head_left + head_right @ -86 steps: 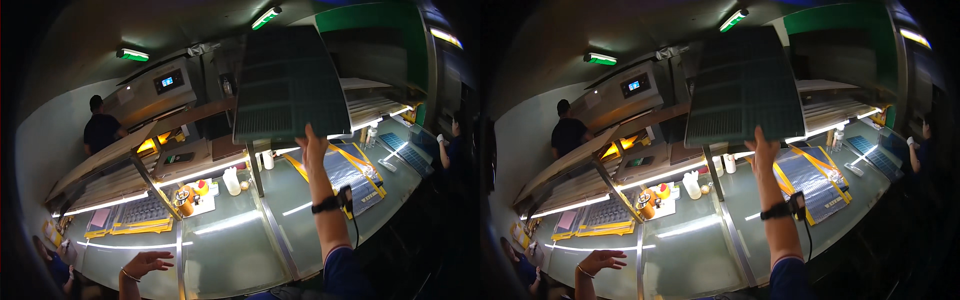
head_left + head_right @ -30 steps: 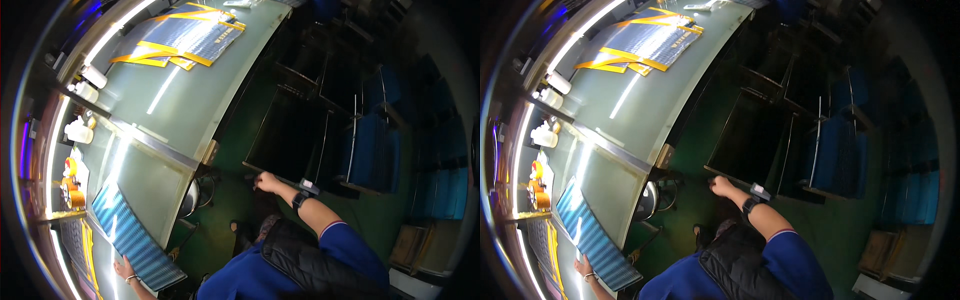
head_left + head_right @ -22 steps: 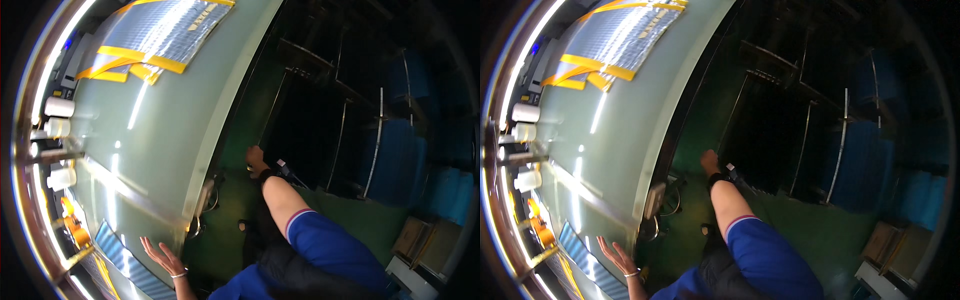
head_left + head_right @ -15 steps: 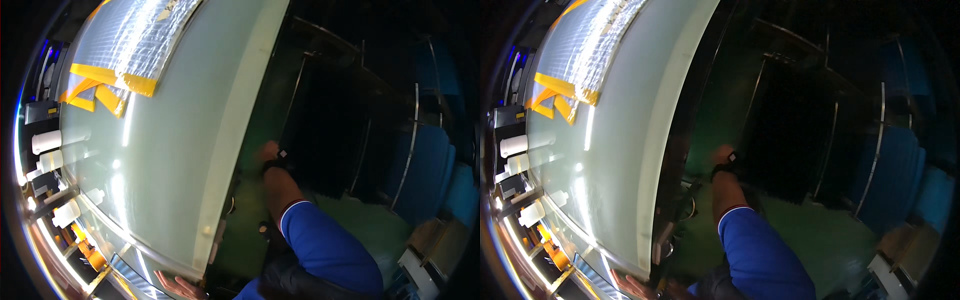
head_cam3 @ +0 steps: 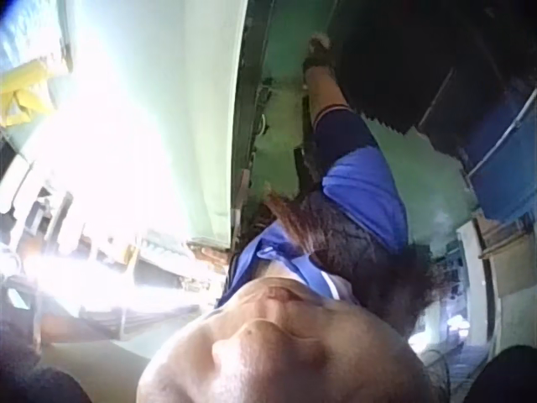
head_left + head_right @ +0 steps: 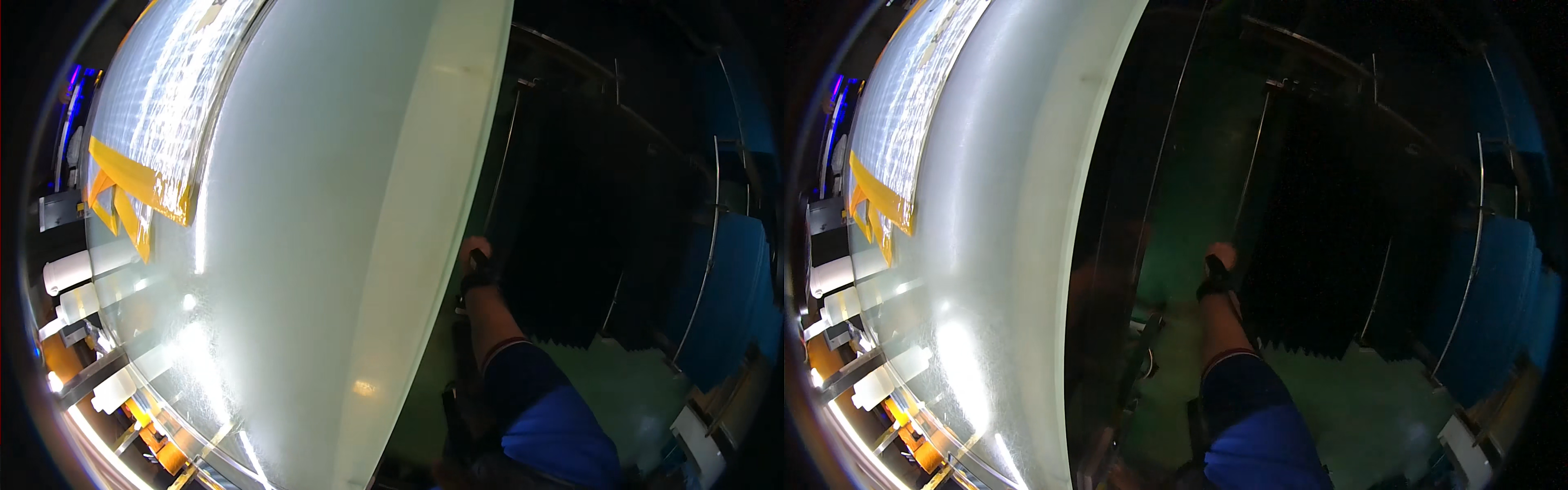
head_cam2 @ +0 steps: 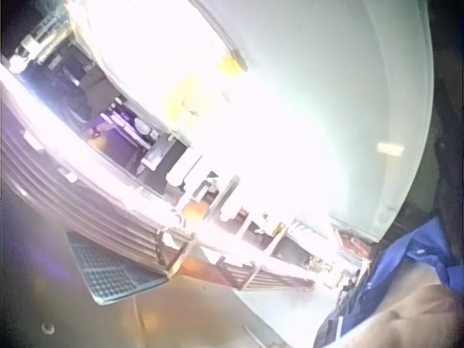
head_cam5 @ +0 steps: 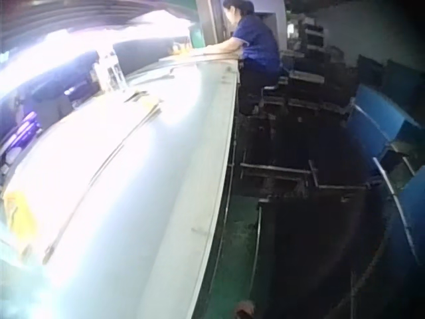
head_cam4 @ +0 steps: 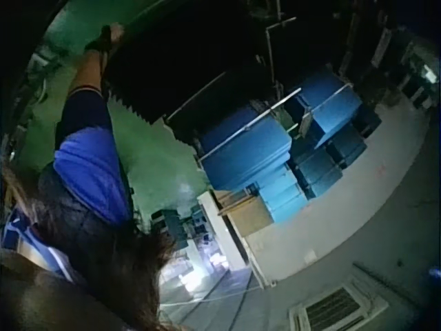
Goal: Inspecting and placing blue and patterned sheets into storage racks.
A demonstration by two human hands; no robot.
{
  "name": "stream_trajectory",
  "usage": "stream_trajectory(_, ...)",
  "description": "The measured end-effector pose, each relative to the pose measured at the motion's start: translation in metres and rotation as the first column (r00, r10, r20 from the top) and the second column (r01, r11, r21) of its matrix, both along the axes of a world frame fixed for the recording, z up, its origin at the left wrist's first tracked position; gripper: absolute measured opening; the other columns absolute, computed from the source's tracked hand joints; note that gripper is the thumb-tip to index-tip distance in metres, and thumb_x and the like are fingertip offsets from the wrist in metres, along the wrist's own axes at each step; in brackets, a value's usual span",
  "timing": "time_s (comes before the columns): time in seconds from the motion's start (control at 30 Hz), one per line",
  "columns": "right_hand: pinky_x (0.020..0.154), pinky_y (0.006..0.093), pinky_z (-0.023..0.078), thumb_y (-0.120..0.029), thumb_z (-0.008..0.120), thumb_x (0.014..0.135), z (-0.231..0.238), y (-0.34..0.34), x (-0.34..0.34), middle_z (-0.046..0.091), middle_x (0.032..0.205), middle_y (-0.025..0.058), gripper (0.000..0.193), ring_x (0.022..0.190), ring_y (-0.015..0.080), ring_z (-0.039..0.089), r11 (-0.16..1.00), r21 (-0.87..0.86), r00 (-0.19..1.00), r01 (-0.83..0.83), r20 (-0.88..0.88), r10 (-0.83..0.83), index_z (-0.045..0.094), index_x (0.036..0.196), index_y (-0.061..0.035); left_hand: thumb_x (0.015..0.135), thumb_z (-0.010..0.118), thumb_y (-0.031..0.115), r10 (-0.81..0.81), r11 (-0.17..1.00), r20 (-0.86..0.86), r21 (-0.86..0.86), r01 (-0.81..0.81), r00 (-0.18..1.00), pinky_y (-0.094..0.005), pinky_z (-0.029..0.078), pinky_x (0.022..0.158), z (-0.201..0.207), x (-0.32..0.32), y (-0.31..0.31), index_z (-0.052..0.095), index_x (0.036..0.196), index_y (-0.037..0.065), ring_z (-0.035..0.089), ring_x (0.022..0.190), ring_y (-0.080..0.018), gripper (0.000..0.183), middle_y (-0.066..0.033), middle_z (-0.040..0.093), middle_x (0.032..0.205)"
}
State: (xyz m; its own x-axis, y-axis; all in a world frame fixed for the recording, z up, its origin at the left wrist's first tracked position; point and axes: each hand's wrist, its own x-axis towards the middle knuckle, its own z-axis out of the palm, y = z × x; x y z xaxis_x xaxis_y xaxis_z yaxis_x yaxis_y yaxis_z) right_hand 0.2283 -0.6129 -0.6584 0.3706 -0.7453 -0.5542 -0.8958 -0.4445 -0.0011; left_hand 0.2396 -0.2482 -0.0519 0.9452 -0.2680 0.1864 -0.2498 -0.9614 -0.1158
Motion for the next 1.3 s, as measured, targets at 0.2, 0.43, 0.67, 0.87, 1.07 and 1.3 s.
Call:
stream_trajectory(0.2,0.052,0.0378,0.051,-0.024,0.055,0.084,-0.003,-0.002,-0.001,0.064,0.072,0.0126,0.023,0.064,0.0261,0.065,0.984,-0.071,0.980,0.167,-0.097,-0.173,0.066,0.075,-0.0057,0.090,0.055,0.029,-0.016,1.000,-0.011,-0.016,0.016,1.000,-0.0471,0.034,0.102,-0.002,0.005,-0.005,0.043,0.131,-0.002,0.044,0.121,-0.0355,0.052,-0.0246,0.051,0.124)
stream_trajectory(0.43,0.055,0.0400,0.052,-0.025,0.055,0.085,0.007,-0.008,-0.002,0.064,0.071,0.0146,0.025,0.065,0.0293,0.066,0.992,-0.045,0.985,0.116,0.131,-0.109,0.066,0.075,-0.0049,0.090,0.055,0.029,-0.020,0.998,-0.016,-0.063,0.019,1.000,-0.0472,0.033,0.102,0.009,0.004,-0.017,0.045,0.129,-0.002,0.043,0.122,-0.0359,0.052,-0.0247,0.051,0.124)
stream_trajectory(0.67,0.064,0.0466,0.052,-0.027,0.056,0.081,0.128,0.010,-0.041,0.064,0.080,0.0245,0.030,0.074,0.0395,0.064,0.977,-0.100,0.660,-0.189,0.724,0.201,0.063,0.086,0.0016,0.094,0.038,0.031,0.035,0.977,-0.041,-0.209,-0.043,0.999,-0.0484,0.026,0.105,0.007,-0.014,0.009,0.039,0.131,-0.006,0.033,0.127,-0.0405,0.052,-0.0266,0.036,0.137)
stream_trajectory(0.87,0.050,0.0269,0.048,-0.002,0.057,0.081,0.371,0.010,-0.106,0.060,0.087,0.0098,0.028,0.063,0.0178,0.058,0.466,0.839,0.175,0.280,0.433,-0.884,0.055,0.109,-0.0024,0.079,0.063,0.018,0.050,0.853,-0.046,-0.517,-0.067,0.998,-0.0481,0.026,0.106,0.022,-0.013,0.013,0.039,0.130,-0.001,0.036,0.127,-0.0358,0.060,-0.0209,0.039,0.136)
stream_trajectory(1.07,0.063,0.0230,0.046,-0.014,0.049,0.094,0.521,0.067,-0.094,0.058,0.095,0.0089,0.024,0.073,0.0130,0.053,0.913,0.287,0.089,0.290,0.942,-0.324,0.051,0.114,-0.0011,0.079,0.063,0.011,0.258,0.712,0.236,-0.702,-0.019,0.937,-0.0441,0.034,0.101,0.060,-0.132,0.146,0.054,0.113,0.001,0.049,0.116,-0.0366,0.037,-0.0198,0.054,0.120)
stream_trajectory(1.3,0.063,0.0202,0.043,-0.010,0.050,0.094,0.633,0.281,-0.004,0.055,0.095,0.0025,0.021,0.073,0.0072,0.051,0.767,0.291,0.082,-0.571,0.950,-0.300,0.049,0.114,-0.0038,0.080,0.069,0.014,0.188,-0.874,-0.712,-0.435,-0.215,0.676,-0.0335,0.044,0.066,-0.005,-0.263,0.326,0.053,0.099,0.003,0.055,0.078,-0.0187,0.028,-0.0067,0.056,0.089)
